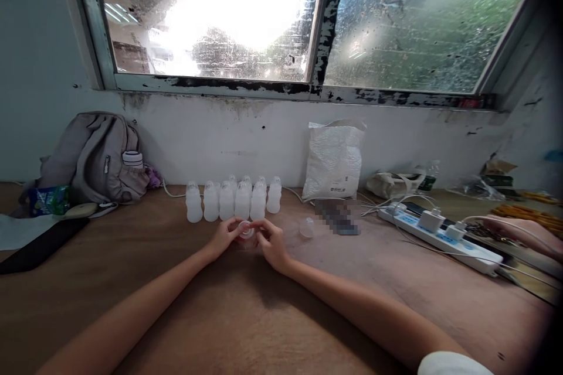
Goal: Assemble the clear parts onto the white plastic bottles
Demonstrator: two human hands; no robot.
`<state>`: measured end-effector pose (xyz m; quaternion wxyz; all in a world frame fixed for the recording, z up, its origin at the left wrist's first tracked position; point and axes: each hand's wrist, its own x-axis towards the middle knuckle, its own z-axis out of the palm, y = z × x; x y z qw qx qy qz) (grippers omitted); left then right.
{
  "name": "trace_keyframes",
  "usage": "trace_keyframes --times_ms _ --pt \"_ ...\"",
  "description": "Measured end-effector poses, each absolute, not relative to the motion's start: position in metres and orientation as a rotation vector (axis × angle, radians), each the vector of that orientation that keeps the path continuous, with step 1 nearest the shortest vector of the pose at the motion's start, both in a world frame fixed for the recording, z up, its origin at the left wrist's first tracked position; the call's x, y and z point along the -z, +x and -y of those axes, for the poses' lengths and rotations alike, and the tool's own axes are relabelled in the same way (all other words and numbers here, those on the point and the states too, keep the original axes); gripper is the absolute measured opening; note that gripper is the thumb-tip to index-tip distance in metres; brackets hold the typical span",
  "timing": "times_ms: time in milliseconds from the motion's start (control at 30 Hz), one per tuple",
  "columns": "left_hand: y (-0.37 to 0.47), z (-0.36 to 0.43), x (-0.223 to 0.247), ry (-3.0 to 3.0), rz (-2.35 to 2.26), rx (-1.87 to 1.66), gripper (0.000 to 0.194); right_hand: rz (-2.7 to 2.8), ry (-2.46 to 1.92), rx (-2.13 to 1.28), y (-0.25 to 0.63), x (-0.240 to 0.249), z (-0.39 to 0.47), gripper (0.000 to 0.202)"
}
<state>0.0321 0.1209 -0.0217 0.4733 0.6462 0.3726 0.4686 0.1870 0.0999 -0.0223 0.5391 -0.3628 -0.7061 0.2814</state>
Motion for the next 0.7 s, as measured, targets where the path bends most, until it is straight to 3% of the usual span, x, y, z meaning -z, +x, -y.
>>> trace_keyframes --times_ms 100,300,433,700 --pt "0.032 -0.123 0.024 1.562 -0.932 -1.153 0.038 1.611 -0.915 -0.609 0.187 0.022 -0.102 0.018" --pt "0.03 -0.123 0.024 1.589 -0.932 -1.148 0.035 1.681 -0.936 -0.768 0.183 0.027 -0.113 0.029" --pt "0.031 -0.121 0.023 1.652 -0.951 -1.138 0.032 1.64 -0.954 -0.939 0.183 0.032 -0.12 0.024" --pt "0.034 -0.114 0.019 1.854 -1.082 -1.186 0.028 1.599 -0.969 -0.935 0.182 0.032 -0.12 0.019"
